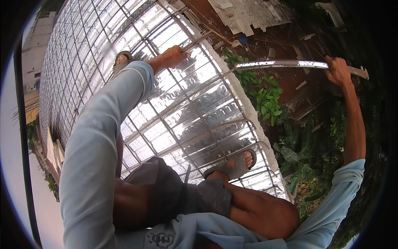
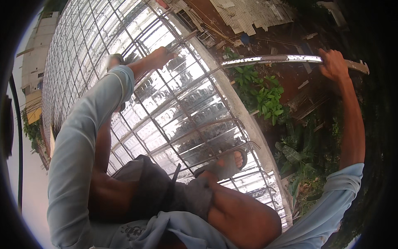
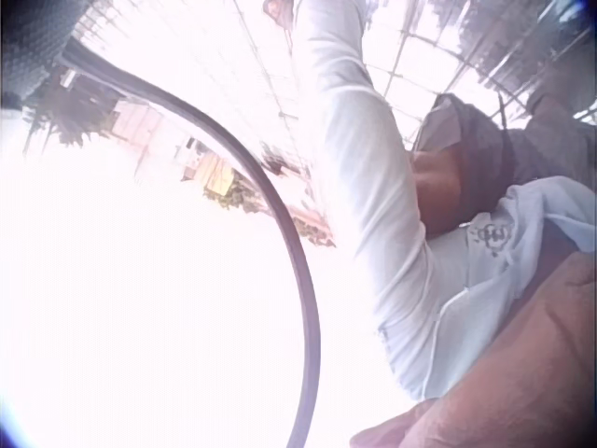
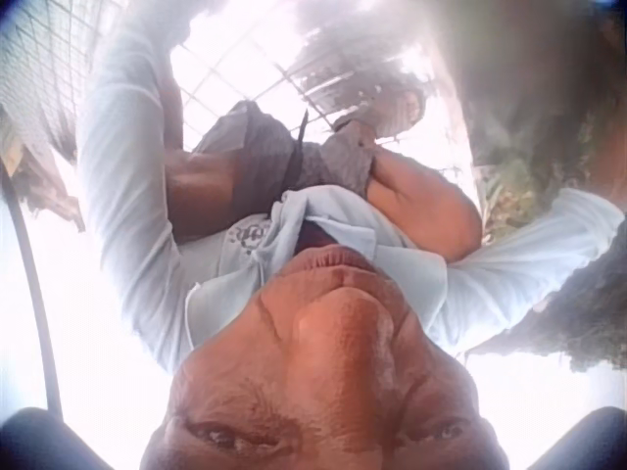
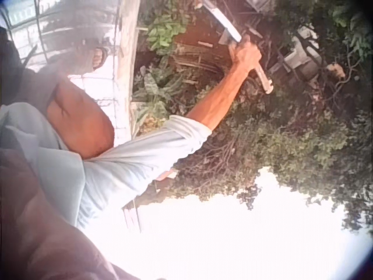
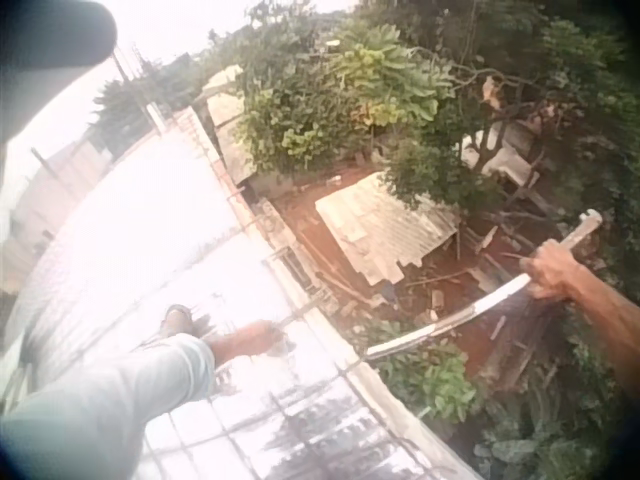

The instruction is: The person stands on a metal scaffolding platform and uses a curved metal bar to adjust and tighten the rebar grid. They repeatedly insert the bar into the grid and apply leverage to secure the structure.

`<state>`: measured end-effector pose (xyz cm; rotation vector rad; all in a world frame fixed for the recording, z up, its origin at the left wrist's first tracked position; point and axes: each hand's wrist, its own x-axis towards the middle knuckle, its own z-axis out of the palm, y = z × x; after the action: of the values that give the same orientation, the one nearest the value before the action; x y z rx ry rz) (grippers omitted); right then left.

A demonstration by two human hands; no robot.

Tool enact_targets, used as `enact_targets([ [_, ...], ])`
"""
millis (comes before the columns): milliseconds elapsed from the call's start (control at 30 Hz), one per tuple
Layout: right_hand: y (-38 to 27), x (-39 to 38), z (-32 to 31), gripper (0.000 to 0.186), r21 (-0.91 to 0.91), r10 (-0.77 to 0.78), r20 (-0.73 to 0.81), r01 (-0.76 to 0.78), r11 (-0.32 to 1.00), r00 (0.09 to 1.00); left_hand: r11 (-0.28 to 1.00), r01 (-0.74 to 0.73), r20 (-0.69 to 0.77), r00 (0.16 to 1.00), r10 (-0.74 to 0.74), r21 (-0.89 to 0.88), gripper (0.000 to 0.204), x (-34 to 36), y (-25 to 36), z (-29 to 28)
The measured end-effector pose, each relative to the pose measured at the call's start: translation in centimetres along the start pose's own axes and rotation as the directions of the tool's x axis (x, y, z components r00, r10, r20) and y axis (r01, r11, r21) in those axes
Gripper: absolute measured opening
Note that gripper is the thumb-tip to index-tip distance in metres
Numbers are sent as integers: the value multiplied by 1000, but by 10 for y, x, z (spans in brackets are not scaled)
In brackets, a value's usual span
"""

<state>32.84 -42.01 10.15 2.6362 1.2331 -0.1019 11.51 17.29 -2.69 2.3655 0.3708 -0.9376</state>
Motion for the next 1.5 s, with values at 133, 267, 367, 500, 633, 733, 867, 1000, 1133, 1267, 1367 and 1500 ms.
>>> enact_targets([
  [133,-6,6,0,28,-13,20,18,-20,1000,1000,960,-87,82,994,67,265,49,16,-16,-7],
  [267,-7,-1,6,26,5,36,-33,-36,999,999,943,-30,97,995,-2,333,47,24,-5,-7],
  [367,-5,12,8,29,15,27,40,-27,1000,999,947,-114,-82,986,145,299,58,19,-36,-3],
  [500,2,-2,18,31,30,9,8,-9,1000,1000,980,136,-193,975,-107,145,64,-9,19,8],
  [633,-2,17,23,33,44,2,63,-5,999,998,985,173,-165,972,-170,6,67,-13,25,-3],
  [733,-1,50,39,35,42,-39,13,38,998,999,959,233,-251,949,-189,160,54,-11,27,5],
  [867,-5,69,48,32,9,-87,-66,88,996,994,969,213,-334,929,-160,128,45,-9,29,14],
  [1000,-7,79,75,30,-8,-91,-8,91,996,996,969,195,-349,928,-133,150,53,-12,20,12],
  [1133,-7,80,95,33,20,-123,-39,123,992,992,968,198,-353,926,-132,157,49,-14,31,15],
  [1267,-13,88,99,40,45,-89,73,86,995,993,956,256,-363,912,-191,140,41,-14,29,12],
  [1367,-20,75,100,40,105,11,72,-18,994,997,957,246,-383,907,-172,152,50,-17,23,16],
  [1500,-5,36,116,39,118,16,64,-24,993,998,953,264,-376,907,-192,150,46,-17,37,18],
])
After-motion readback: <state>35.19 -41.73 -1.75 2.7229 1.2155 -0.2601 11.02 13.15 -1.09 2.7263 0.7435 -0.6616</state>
